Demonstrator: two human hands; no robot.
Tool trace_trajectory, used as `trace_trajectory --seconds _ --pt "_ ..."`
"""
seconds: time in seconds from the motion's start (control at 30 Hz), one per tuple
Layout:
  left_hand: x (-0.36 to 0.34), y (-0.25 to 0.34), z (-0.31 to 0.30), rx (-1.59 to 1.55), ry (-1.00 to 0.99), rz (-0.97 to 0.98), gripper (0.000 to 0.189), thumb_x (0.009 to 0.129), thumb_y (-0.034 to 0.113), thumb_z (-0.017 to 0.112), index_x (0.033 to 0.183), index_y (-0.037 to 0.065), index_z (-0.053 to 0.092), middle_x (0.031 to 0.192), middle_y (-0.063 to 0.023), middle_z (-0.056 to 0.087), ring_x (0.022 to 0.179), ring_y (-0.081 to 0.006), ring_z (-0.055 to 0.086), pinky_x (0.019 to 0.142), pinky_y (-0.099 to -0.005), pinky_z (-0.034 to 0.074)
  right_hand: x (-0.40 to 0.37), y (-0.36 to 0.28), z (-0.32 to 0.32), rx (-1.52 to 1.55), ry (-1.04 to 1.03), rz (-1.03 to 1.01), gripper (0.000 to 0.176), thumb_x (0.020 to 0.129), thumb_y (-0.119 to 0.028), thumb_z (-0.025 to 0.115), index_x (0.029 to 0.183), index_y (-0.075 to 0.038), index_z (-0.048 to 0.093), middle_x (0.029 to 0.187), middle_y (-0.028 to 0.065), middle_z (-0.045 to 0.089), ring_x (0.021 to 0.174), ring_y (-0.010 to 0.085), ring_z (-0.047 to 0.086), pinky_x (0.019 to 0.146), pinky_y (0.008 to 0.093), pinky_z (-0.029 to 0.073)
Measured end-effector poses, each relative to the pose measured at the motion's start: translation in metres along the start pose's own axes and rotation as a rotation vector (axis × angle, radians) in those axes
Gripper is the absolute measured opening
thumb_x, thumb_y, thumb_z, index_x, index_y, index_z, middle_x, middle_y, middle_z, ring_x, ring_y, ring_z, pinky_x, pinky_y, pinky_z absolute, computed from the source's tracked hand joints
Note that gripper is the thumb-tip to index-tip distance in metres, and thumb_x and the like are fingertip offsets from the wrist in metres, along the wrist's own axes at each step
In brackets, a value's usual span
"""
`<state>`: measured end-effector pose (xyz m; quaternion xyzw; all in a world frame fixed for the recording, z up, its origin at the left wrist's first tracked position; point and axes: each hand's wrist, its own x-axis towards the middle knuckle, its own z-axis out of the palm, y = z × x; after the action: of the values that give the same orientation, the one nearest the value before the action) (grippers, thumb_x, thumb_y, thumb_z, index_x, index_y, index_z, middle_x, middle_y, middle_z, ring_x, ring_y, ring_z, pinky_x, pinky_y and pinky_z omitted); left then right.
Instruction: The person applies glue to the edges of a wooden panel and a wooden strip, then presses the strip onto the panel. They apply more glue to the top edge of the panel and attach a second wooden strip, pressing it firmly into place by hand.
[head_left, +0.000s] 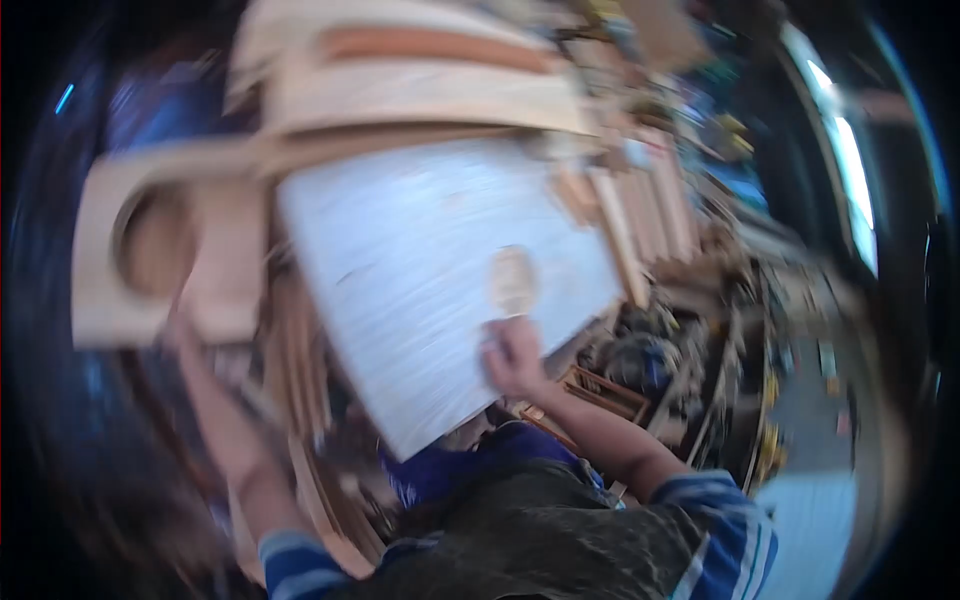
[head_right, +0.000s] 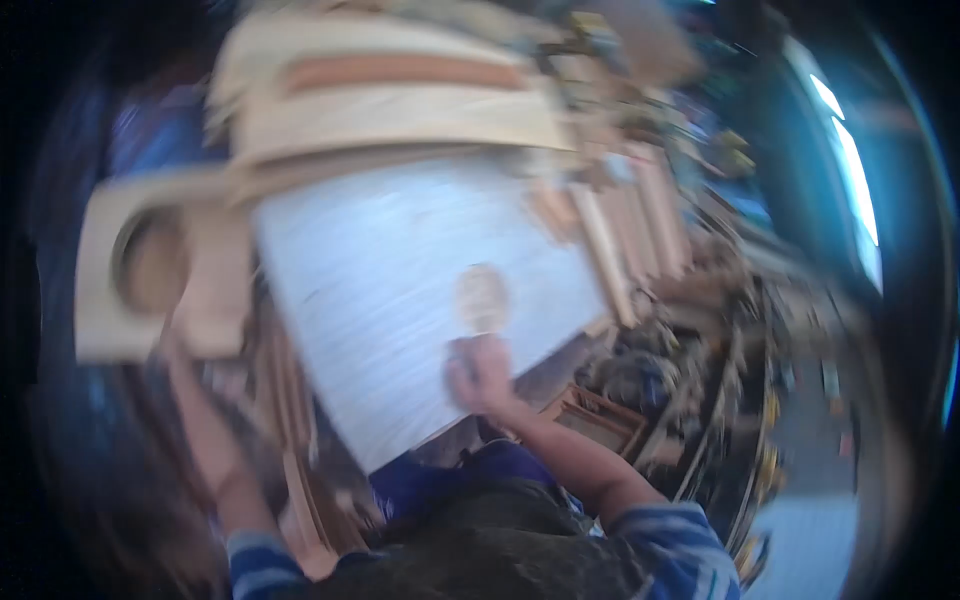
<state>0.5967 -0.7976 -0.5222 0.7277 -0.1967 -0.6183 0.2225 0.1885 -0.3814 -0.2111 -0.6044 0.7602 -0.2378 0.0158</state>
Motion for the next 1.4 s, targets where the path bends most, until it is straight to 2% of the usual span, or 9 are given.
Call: trace_trajectory --seconds 0.07,0.17,0.37,0.47,0.53,0.73,1.1,1.2,1.4 --pt "0.063 0.002 0.023 -0.224 0.034 -0.254 0.064 0.106 0.054 0.030 0.153 0.013 0.043 0.147 -0.0140 0.052 0.128 -0.0301 0.054 0.109 -0.0430 0.047 0.004 0.000 -0.003 -0.043 -0.006 0.011 0.029 0.086 -0.018 0.067 0.111 -0.004 0.064 0.084 0.0144 0.054 0.081 0.0354 0.054 0.075 0.0470 0.040" --pt "0.004 0.005 -0.016 0.222 0.510 -0.016 0.121 0.055 0.068 0.088 0.129 -0.021 0.051 0.136 -0.0291 0.058 0.120 -0.0386 0.061 0.101 -0.0440 0.054 0.008 -0.007 -0.011 -0.003 -0.038 0.061 0.027 0.088 -0.020 0.067 0.110 -0.006 0.062 0.095 0.0149 0.056 0.091 0.0355 0.055 0.081 0.0466 0.041" --pt "-0.035 0.036 -0.036 0.169 0.750 0.000 0.096 0.061 0.055 0.091 0.116 -0.018 0.063 0.124 -0.0313 0.064 0.110 -0.0410 0.067 0.097 -0.0469 0.056 0.004 0.000 -0.013 0.048 0.023 0.033 0.024 0.088 -0.020 0.067 0.107 -0.007 0.062 0.094 0.0134 0.055 0.091 0.0337 0.055 0.081 0.0455 0.041" --pt "-0.068 0.043 -0.075 0.206 0.525 0.099 0.092 0.061 0.053 0.092 0.114 -0.016 0.065 0.121 -0.0302 0.066 0.105 -0.0405 0.067 0.094 -0.0455 0.057 0.006 0.004 -0.012 0.066 0.030 0.014 0.023 0.088 -0.021 0.067 0.106 -0.007 0.062 0.093 0.0131 0.055 0.091 0.0333 0.054 0.081 0.0453 0.041" --pt "-0.072 0.037 -0.096 0.121 0.471 0.044 0.112 0.068 0.048 0.089 0.143 -0.017 0.037 0.132 -0.0309 0.059 0.113 -0.0413 0.063 0.101 -0.0486 0.054 0.003 0.006 -0.012 0.081 0.042 0.010 0.023 0.088 -0.022 0.066 0.105 -0.007 0.062 0.093 0.0130 0.055 0.091 0.0332 0.054 0.081 0.0452 0.041" --pt "-0.143 0.018 -0.118 0.056 0.506 0.100 0.108 0.069 0.044 0.090 0.142 -0.016 0.038 0.132 -0.0306 0.059 0.113 -0.0408 0.063 0.100 -0.0481 0.054 -0.002 0.016 -0.010 0.124 0.063 -0.044 0.024 0.088 -0.022 0.070 0.105 -0.006 0.064 0.093 0.0114 0.055 0.091 0.0305 0.054 0.082 0.0422 0.041" --pt "-0.391 -0.002 -0.099 -0.111 0.771 0.633 0.101 0.069 0.035 0.090 0.141 -0.015 0.040 0.131 -0.0301 0.059 0.112 -0.0398 0.062 0.100 -0.0473 0.054 -0.015 0.039 -0.016 0.522 0.135 -0.089 0.023 0.089 -0.015 0.068 0.109 -0.005 0.063 0.090 0.0112 0.058 0.085 0.0268 0.058 0.080 0.0411 0.045" --pt "-0.471 -0.006 -0.071 -0.160 0.859 0.831 0.099 0.070 0.033 0.090 0.140 -0.015 0.040 0.131 -0.0299 0.059 0.112 -0.0396 0.062 0.099 -0.0471 0.054 -0.021 0.051 -0.054 0.908 0.050 0.052 0.022 0.092 -0.013 0.068 0.110 -0.002 0.063 0.089 0.0116 0.061 0.082 0.0272 0.061 0.077 0.0402 0.049" --pt "-0.607 -0.033 -0.002 -0.193 0.963 1.172 0.095 0.070 0.029 0.090 0.139 -0.014 0.042 0.131 -0.0296 0.059 0.111 -0.0391 0.062 0.099 -0.0466 0.054 0.014 0.080 -0.225 0.965 0.459 -0.439 0.031 0.088 -0.013 0.070 0.114 0.001 0.060 0.098 0.0162 0.061 0.091 0.0327 0.060 0.082 0.0428 0.049"
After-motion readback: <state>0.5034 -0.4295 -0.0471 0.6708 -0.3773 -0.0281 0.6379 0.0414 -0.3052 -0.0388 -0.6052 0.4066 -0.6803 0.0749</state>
